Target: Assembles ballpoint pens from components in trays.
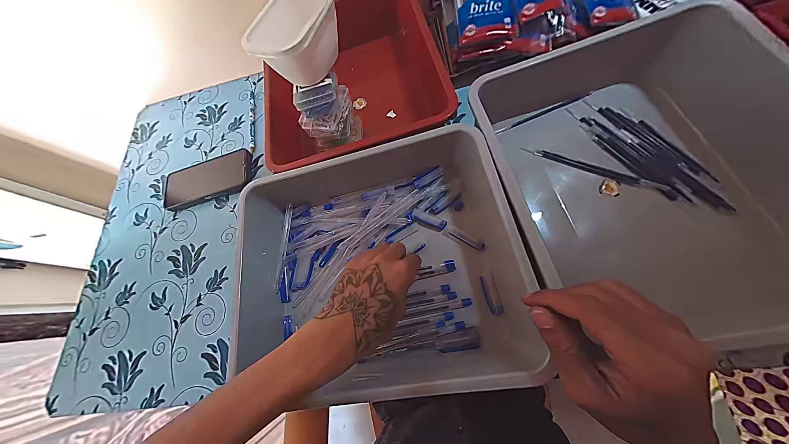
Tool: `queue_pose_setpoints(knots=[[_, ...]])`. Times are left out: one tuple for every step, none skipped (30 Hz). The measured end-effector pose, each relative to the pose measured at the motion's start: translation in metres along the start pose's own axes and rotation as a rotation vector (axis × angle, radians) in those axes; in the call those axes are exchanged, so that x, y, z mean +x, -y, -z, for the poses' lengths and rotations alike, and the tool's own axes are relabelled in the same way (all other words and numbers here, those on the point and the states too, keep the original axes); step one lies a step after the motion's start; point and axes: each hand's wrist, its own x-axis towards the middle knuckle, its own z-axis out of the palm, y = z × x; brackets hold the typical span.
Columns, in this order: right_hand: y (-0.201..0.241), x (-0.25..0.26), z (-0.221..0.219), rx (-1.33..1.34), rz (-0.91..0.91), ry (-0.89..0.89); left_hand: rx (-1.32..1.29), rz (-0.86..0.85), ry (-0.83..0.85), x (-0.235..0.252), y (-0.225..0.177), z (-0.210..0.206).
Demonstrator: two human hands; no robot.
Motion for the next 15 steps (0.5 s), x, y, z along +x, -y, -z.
queue_pose_setpoints(knots=[[0.0,0.0,0.0,0.002,-0.002,-0.001,-0.003,-0.008,-0.007,0.001,0.002,0.0],[0.0,0.0,0.0,0.004,-0.002,-0.001,-0.016,-0.008,-0.008,0.001,0.002,-0.001],[0.0,-0.001,0.0,0.003,-0.002,-0.004,-0.028,-0.004,-0.009,0.0,0.001,-0.002],[0.0,-0.001,0.0,-0.002,-0.004,-0.006,-0.043,0.007,-0.006,-0.002,-0.001,-0.004],[0.0,-0.001,0.0,-0.009,-0.007,-0.003,-0.056,0.019,0.001,-0.005,-0.004,-0.005],[0.0,-0.002,0.0,-0.015,-0.008,0.002,-0.06,0.02,0.0,-0.008,-0.006,-0.007],[0.001,-0.002,0.0,-0.017,-0.007,0.005,-0.063,0.011,-0.005,-0.011,-0.007,-0.008],[0.001,-0.002,-0.001,-0.019,-0.008,0.006,-0.063,-0.006,-0.009,-0.014,-0.008,-0.009],[0.001,-0.002,-0.001,-0.022,-0.005,0.004,-0.07,-0.024,-0.012,-0.016,-0.009,-0.009],[0.001,-0.002,-0.001,-0.024,-0.002,0.002,-0.081,-0.041,-0.013,-0.017,-0.008,-0.009],[0.001,-0.001,-0.002,-0.027,0.001,-0.001,-0.104,-0.05,-0.006,-0.018,-0.007,-0.008],[0.0,-0.001,-0.002,-0.03,0.001,-0.005,-0.137,-0.052,0.004,-0.018,-0.006,-0.007],[0.001,-0.001,-0.002,-0.033,0.002,-0.009,-0.17,-0.049,0.018,-0.018,-0.004,-0.004],[0.001,-0.001,-0.002,-0.035,0.001,-0.01,-0.202,-0.039,0.033,-0.017,-0.001,-0.002],[0.001,-0.001,-0.002,-0.035,-0.001,-0.011,-0.226,-0.028,0.035,-0.017,0.001,-0.001]])
